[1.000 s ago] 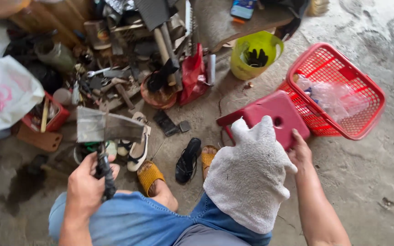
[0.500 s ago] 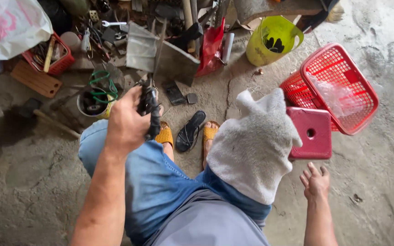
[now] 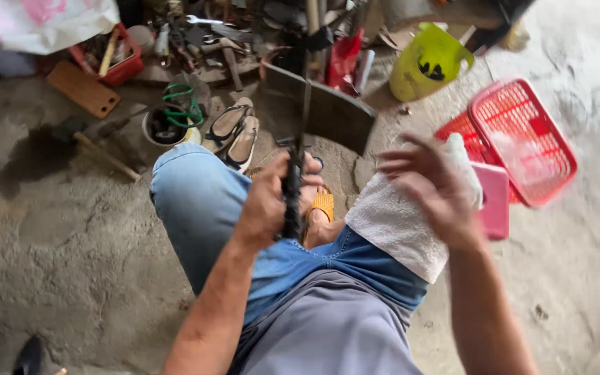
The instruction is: Cutting a piece of thick black material using large metal shears for shoe repair
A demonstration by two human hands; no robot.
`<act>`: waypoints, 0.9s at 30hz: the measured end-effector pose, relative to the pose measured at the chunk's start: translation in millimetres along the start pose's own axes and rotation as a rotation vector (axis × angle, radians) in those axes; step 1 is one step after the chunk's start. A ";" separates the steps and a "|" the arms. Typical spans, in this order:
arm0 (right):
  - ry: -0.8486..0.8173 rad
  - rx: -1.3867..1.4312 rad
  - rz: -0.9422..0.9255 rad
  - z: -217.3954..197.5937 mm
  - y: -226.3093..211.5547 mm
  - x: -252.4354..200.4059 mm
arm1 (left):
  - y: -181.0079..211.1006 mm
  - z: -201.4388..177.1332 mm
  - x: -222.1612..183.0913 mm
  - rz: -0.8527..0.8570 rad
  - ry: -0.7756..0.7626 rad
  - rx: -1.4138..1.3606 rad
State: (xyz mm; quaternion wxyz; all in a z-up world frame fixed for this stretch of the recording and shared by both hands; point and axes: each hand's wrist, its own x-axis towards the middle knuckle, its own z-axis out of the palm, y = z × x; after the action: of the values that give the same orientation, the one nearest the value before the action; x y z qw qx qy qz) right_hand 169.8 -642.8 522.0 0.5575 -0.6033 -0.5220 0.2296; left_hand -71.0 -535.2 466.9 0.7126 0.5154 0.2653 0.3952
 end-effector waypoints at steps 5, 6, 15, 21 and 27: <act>-0.314 0.512 0.220 85.9 59.1 -7.6 | 25.2 8.9 -23.6 -0.144 0.069 0.253; -0.342 0.513 0.235 93.4 59.3 -4.7 | 16.1 4.5 -26.0 -0.153 0.097 0.243; 0.082 0.693 0.541 116.4 87.8 20.8 | -19.4 -10.7 1.2 -0.422 0.076 0.621; 0.103 0.565 0.674 136.3 94.0 39.9 | -30.0 -27.1 27.3 -0.412 0.037 0.735; -0.022 0.366 0.726 142.4 102.4 58.5 | -47.7 -43.0 44.2 -0.595 -0.012 0.680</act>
State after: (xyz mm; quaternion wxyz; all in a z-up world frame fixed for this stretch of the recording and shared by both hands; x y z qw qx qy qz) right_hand 106.2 -512.3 407.5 0.5325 -0.6369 -0.2315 0.5072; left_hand -66.8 -483.1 409.1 0.5870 0.6236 0.5127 0.0606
